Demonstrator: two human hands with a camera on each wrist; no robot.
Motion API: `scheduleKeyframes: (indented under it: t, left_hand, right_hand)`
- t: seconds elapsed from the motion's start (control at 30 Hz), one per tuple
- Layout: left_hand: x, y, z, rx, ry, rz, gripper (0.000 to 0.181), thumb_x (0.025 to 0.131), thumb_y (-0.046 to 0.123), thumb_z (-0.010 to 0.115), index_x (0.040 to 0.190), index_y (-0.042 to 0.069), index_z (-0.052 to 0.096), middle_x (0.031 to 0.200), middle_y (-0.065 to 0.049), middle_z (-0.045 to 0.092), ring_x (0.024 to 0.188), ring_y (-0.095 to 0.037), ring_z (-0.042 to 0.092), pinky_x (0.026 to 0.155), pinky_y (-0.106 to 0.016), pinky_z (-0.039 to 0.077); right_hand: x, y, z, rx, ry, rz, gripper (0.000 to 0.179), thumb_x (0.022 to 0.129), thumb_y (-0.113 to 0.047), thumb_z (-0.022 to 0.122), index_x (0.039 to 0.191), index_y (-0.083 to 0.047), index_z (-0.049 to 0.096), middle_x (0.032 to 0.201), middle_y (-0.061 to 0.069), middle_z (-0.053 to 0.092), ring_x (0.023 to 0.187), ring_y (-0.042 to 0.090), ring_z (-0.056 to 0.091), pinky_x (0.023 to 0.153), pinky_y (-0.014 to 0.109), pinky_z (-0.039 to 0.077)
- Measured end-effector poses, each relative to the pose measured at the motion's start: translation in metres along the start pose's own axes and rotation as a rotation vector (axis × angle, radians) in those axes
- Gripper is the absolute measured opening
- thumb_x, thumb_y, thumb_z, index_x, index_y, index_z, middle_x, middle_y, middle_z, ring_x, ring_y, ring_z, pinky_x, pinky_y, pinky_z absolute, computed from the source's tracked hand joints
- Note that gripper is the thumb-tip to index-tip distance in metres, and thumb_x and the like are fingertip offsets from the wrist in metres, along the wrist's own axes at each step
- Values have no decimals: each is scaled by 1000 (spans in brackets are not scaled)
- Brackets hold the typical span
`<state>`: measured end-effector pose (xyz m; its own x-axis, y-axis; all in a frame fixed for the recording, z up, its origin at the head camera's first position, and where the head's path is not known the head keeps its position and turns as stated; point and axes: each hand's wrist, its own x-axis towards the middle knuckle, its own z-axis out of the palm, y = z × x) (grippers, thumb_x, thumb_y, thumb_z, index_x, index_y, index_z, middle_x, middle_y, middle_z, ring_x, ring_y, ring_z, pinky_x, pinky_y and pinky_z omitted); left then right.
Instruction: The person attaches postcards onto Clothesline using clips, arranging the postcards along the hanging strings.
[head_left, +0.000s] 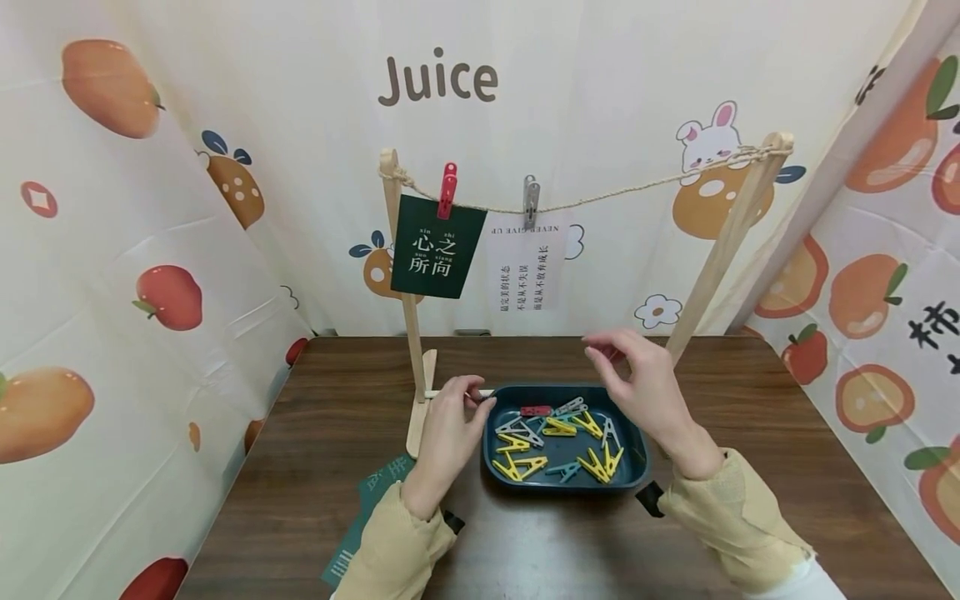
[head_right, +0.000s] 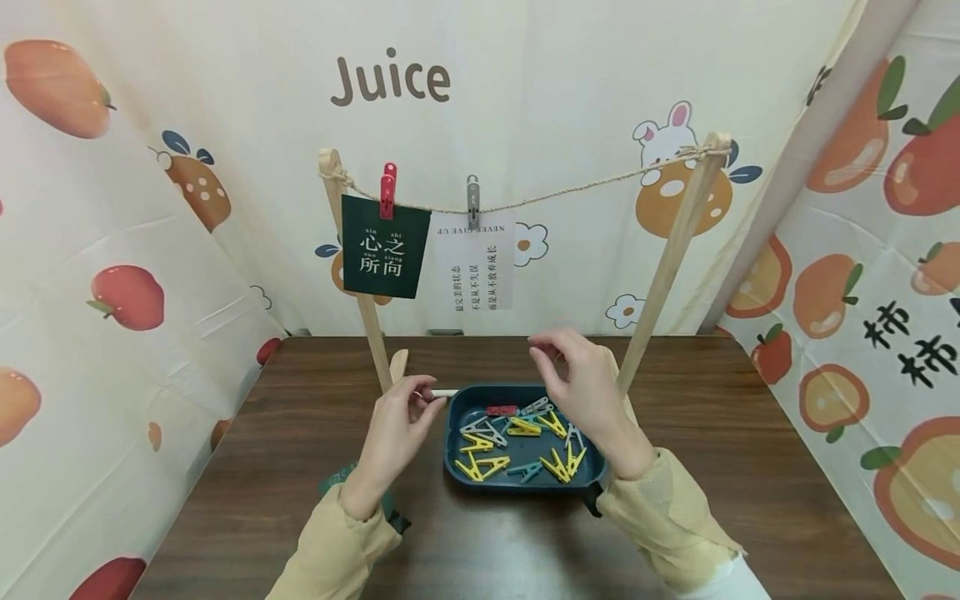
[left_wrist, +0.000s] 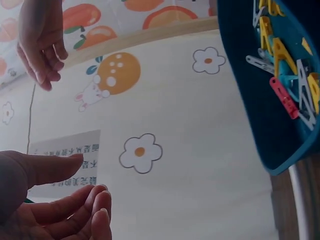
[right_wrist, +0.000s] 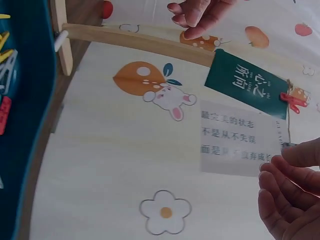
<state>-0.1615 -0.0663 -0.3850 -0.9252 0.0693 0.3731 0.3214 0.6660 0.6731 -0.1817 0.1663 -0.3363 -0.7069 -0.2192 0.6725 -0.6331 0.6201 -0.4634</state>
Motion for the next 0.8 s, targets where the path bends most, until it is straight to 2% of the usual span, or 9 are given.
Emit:
scheduleKeyframes:
  t: [0.2, 0.53, 0.67, 0.8]
  left_hand:
    - [-6, -12, 9, 16, -48, -48, 28, 78, 13, 69, 101, 0, 58, 83, -5, 55, 69, -15, 51, 60, -25, 44]
    - [-18, -32, 28, 16, -107, -86, 31, 78, 14, 68, 102, -1, 57, 84, -7, 55, 72, -18, 53, 60, -26, 45]
    - [-25, -40, 36, 9, -111, -111, 30, 78, 13, 68, 101, -2, 57, 84, -8, 54, 72, -19, 54, 60, -27, 45]
    - [-32, -48, 46, -1, -135, -147, 32, 78, 13, 68, 102, -3, 56, 85, -9, 53, 71, -18, 53, 58, -26, 44]
  right_hand:
    - [-21, 13, 10, 6, -22, 55, 18, 76, 3, 66, 93, -4, 64, 80, -1, 60, 68, 8, 49, 58, 21, 46]
    - [-51, 30, 31, 6, -48, 96, 18, 76, 1, 66, 93, -4, 63, 78, -2, 59, 65, 6, 51, 55, 26, 46]
    - [-60, 36, 41, 0, -114, 139, 17, 77, 0, 66, 94, -3, 62, 77, -1, 58, 64, 7, 52, 54, 26, 47]
    - [-70, 42, 51, -26, -198, 230, 17, 78, -1, 65, 95, -3, 61, 77, -1, 57, 64, 7, 51, 55, 27, 47]
